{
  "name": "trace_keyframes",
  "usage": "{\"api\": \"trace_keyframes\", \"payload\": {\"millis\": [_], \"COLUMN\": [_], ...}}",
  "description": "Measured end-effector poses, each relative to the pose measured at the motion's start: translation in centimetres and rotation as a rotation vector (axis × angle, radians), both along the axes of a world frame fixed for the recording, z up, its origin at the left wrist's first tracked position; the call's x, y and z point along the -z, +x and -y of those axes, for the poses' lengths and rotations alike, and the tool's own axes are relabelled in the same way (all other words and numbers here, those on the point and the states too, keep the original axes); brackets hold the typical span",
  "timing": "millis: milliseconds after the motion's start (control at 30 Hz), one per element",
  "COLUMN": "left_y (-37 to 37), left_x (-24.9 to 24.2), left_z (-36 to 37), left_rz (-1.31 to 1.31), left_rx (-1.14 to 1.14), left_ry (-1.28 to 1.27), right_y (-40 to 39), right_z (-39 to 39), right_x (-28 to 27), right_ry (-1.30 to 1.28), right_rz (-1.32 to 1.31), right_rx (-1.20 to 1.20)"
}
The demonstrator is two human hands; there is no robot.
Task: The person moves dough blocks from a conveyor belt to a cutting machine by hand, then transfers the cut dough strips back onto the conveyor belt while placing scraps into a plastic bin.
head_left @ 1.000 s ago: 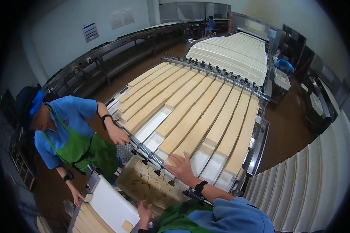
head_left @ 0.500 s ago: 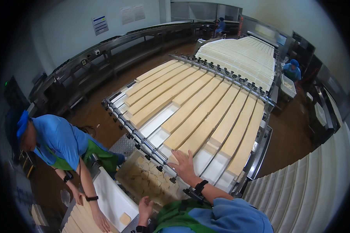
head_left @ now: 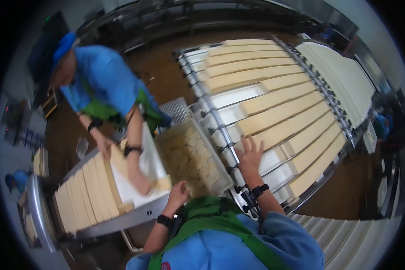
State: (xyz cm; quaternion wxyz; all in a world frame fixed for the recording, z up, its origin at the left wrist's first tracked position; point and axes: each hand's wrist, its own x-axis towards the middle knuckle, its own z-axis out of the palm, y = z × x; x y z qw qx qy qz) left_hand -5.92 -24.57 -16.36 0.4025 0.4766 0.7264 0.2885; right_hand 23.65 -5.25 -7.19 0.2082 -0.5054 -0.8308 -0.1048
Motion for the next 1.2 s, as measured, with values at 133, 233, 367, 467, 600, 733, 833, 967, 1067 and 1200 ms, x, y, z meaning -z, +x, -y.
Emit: {"api": "trace_keyframes", "payload": {"millis": [133,233,367,467,600,733,833,967,1067,1200], "left_y": [-0.3,-1.2,-4.7,-8.0,-11.5,-11.9,-13.0,-14.8,-16.2,-17.1], "left_x": [-1.4,-4.3,-8.4,-8.5,-6.5,-4.4,-2.4,-2.6,-3.2,-4.7], "left_z": [0.2,0.4,1.8,4.7,10.5,14.8,16.7,15.5,15.0,15.1], "left_rz": [0.061,0.212,0.403,0.419,0.577,-0.156,-0.407,-0.433,-0.493,-0.429], "left_rx": [-0.058,-0.07,-0.145,-0.28,-0.576,-1.213,-1.314,-1.299,-1.27,-1.211], "left_ry": [-0.035,-0.026,0.009,0.049,0.193,0.268,0.15,0.086,0.126,0.01], "right_y": [0.5,0.9,1.0,1.7,2.2,-4.3,-13.5,-30.9,-43.7,-55.7], "right_z": [-0.4,-0.7,-0.7,-0.7,-2.2,-0.2,1.3,3.5,4.7,5.9], "right_x": [-0.5,-0.8,-0.2,0.5,3.2,-1.2,-2.0,-1.3,1.0,3.5], "right_ry": [-0.046,-0.1,-0.177,-0.192,-0.301,-0.166,-0.237,-0.443,-0.578,-0.522], "right_rz": [0.042,0.043,-0.012,0.059,0.071,0.182,-0.002,-0.161,-0.191,-0.123], "right_rx": [-0.055,-0.078,-0.084,-0.11,-0.044,-0.075,-0.357,-0.891,-1.081,-1.116]}}
